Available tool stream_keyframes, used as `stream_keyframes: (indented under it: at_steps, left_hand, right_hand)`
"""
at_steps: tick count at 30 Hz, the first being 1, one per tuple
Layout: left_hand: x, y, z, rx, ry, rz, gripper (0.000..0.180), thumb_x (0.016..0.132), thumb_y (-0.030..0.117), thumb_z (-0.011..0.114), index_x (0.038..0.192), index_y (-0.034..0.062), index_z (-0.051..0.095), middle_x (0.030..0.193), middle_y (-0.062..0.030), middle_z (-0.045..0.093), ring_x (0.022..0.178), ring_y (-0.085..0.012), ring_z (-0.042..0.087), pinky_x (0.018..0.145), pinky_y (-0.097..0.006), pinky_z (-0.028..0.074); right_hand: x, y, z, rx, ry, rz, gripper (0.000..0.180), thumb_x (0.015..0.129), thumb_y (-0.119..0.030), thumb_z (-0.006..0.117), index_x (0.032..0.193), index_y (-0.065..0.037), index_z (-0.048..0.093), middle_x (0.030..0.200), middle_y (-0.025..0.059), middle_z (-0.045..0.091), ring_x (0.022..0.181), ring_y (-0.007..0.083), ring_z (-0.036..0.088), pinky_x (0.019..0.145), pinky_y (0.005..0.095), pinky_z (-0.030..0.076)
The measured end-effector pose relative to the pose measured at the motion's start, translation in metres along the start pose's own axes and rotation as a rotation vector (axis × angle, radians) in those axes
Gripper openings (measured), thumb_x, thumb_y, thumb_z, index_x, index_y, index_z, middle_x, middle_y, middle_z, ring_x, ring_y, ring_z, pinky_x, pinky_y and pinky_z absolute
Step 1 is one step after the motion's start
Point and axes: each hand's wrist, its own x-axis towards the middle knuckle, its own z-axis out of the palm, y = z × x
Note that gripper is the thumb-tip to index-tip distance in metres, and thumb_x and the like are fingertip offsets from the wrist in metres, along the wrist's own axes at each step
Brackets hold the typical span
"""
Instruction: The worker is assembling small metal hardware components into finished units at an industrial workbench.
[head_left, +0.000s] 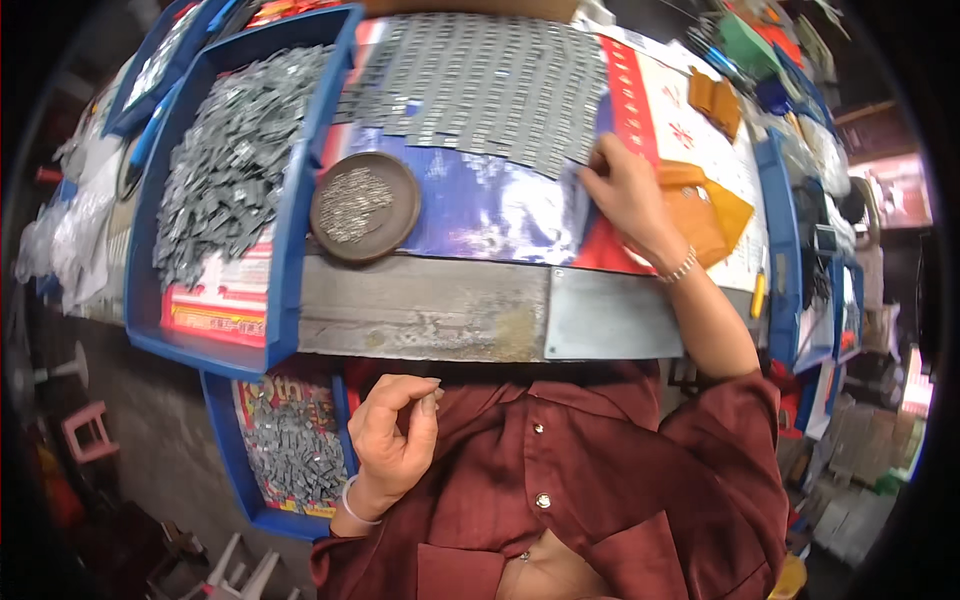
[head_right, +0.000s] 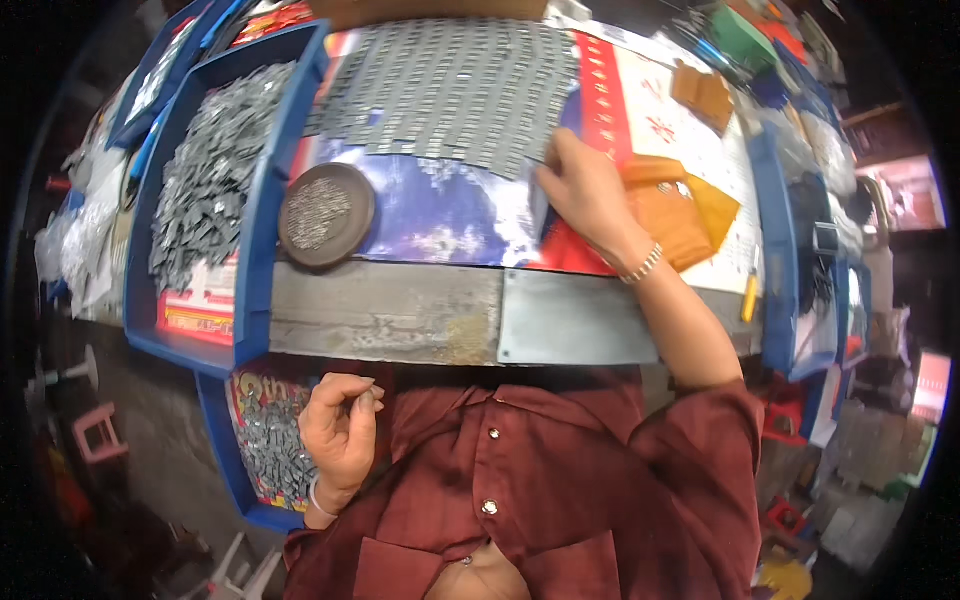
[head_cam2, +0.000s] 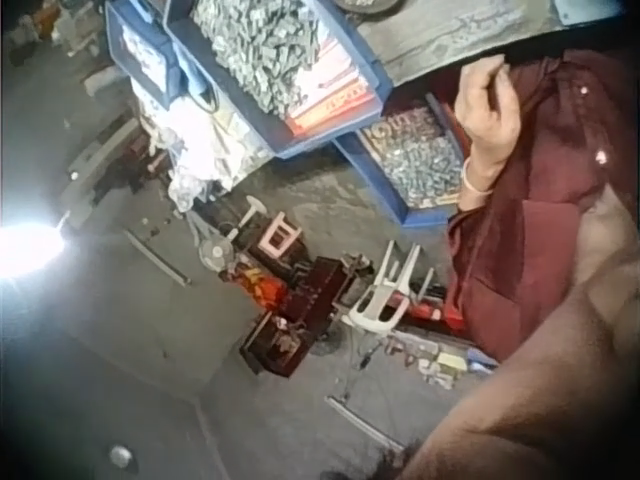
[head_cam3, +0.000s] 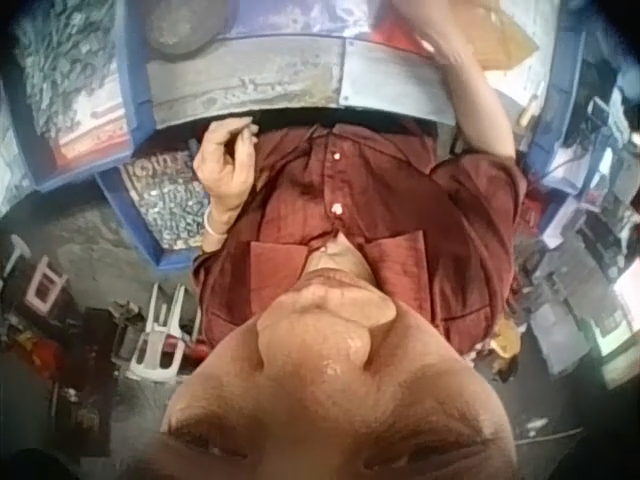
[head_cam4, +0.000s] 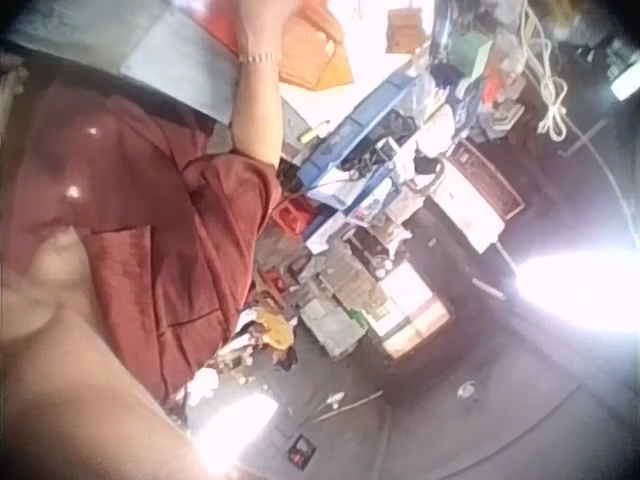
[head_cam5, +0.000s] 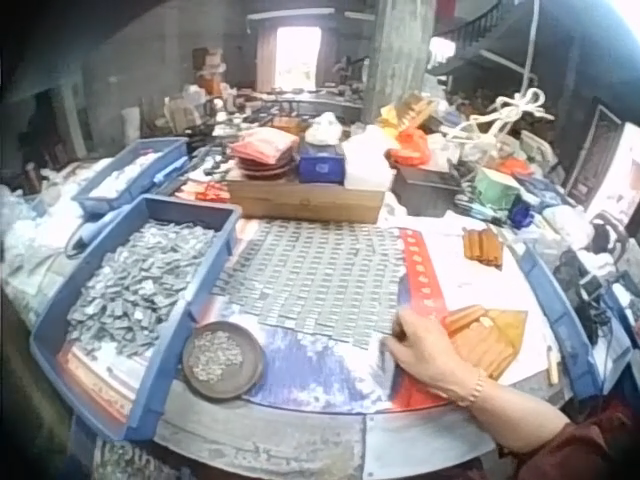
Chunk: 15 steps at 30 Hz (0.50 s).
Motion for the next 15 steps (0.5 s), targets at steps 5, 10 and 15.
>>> stream_keyframes:
  at_steps: [5,10,15]
  left_hand:
    - [0.024,0.006,-0.062,0.333,0.123,0.118,0.020,0.077,-0.011,0.059,0.094,-0.0005,0.059,0.079,-0.0123,0.063,0.068,-0.0264,0.062,0.060,-0.033,0.049]
    - [0.080,0.004,-0.143,0.405,0.294,-0.018,0.013,0.084,-0.003,0.057,0.097,-0.0030,0.062,0.079,-0.0098,0.063,0.064,-0.0150,0.059,0.060,-0.026,0.047]
    - [0.141,-0.045,-0.181,0.665,-0.118,-0.074,0.021,0.081,0.006,0.062,0.101,0.0011,0.063,0.086,-0.0117,0.063,0.076,-0.0204,0.062,0.068,-0.032,0.049]
  right_hand:
    - [-0.055,-0.033,-0.027,0.106,-0.073,-0.031,0.012,0.081,-0.001,0.062,0.085,0.001,0.052,0.073,0.0118,0.052,0.068,0.0229,0.053,0.065,0.0317,0.044]
    - [-0.116,-0.048,-0.033,0.067,-0.029,-0.116,0.008,0.082,0.008,0.058,0.084,0.002,0.052,0.078,0.0100,0.053,0.073,0.0208,0.054,0.070,0.0293,0.044]
    - [-0.142,-0.045,-0.018,0.092,0.046,-0.154,0.013,0.079,0.012,0.055,0.088,0.002,0.054,0.083,0.0125,0.056,0.078,0.0240,0.056,0.075,0.0301,0.045]
